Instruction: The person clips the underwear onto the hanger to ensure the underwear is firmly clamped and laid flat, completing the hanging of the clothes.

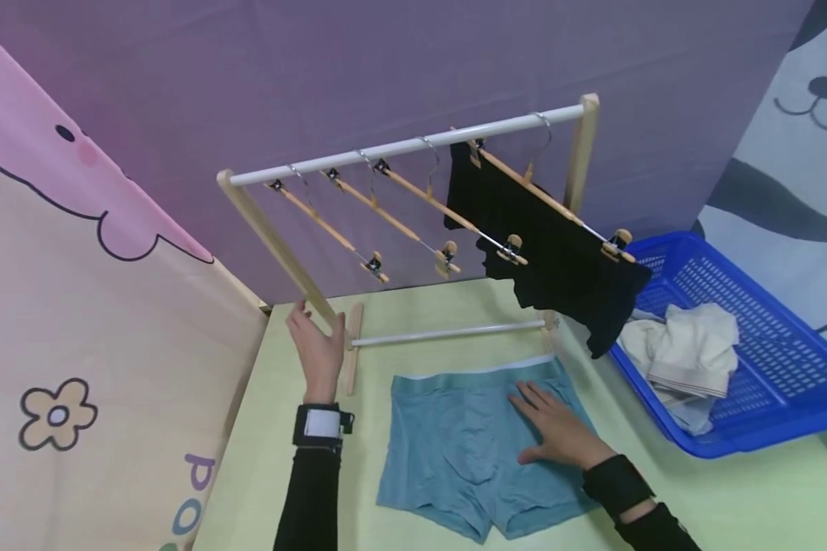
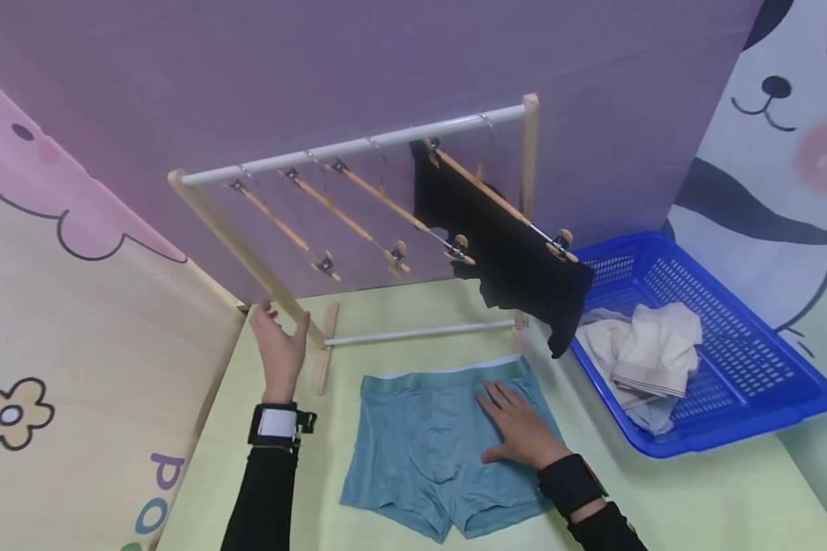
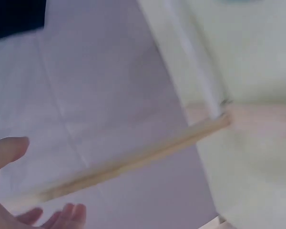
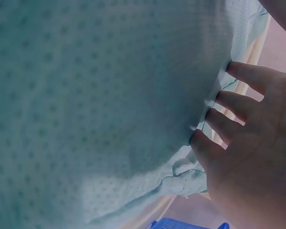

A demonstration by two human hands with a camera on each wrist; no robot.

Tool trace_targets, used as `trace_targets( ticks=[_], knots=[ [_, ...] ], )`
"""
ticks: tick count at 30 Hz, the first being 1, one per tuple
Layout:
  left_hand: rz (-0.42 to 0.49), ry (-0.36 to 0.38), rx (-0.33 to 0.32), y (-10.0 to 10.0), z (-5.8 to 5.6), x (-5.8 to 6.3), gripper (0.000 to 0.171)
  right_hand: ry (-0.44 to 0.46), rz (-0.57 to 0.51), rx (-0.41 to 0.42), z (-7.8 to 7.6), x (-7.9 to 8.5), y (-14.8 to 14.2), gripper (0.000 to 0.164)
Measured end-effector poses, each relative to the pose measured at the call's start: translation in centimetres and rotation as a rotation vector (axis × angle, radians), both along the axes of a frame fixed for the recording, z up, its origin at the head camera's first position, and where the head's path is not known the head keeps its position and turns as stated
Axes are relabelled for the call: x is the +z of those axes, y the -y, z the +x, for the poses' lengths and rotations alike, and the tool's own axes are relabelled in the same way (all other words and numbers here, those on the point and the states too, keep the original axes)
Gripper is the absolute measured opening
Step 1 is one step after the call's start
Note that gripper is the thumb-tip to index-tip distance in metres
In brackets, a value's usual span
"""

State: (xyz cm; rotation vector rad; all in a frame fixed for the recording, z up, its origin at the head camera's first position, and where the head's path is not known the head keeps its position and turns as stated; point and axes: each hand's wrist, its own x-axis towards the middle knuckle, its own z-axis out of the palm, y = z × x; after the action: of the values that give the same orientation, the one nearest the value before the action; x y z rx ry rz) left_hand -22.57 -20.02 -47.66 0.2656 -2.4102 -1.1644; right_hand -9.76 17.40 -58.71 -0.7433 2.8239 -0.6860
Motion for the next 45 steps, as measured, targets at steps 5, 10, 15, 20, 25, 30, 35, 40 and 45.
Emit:
trace_targets(
  ticks=[5, 10, 15, 20, 25, 30, 35, 40, 45],
  knots=[
    [0.055, -0.037, 0.061, 1.7, -3.0, 2.6, 0.077, 0.017, -0.017, 0.008, 0.0, -0.5, 0.2, 0.103],
    [0.091, -0.041, 0.079, 2.4, -4.7, 3.3, 0.064, 0.034, -0.036, 0.009, 0.0, -0.7, 0.4, 0.104],
    [0.048, -0.012, 0.117, 2.8, -5.6, 3.2, 0.046, 0.030, -0.063, 0.011, 0.2, -0.6, 0.6, 0.102],
    [0.029, -0.011, 0.115, 3.0, -5.9, 3.1, 0.036, 0.042, -0.072, 0.011, 0.1, -0.6, 0.6, 0.102],
    [0.026, -0.025, 0.091, 3.0, -5.9, 3.2, 0.035, 0.087, -0.096, -0.024, -0.4, 0.3, 0.4, 0.095],
    [0.025, -0.024, 0.093, 2.7, -6.0, 3.1, 0.031, -0.002, -0.221, -0.181, -2.3, 4.8, 0.4, 0.070],
    [0.028, -0.041, 0.070, 2.2, -6.4, 3.1, 0.032, -0.180, -0.452, -0.312, -4.7, 13.0, 0.5, 0.057],
    [0.020, -0.059, 0.088, 2.3, -6.6, 3.0, 0.029, -0.329, -0.618, -0.347, -6.1, 19.2, 1.6, 0.067],
    [-0.016, -0.079, 0.088, 2.4, -6.5, 2.9, 0.031, -0.448, -0.607, -0.357, -7.4, 22.0, 3.0, 0.068]
  ],
)
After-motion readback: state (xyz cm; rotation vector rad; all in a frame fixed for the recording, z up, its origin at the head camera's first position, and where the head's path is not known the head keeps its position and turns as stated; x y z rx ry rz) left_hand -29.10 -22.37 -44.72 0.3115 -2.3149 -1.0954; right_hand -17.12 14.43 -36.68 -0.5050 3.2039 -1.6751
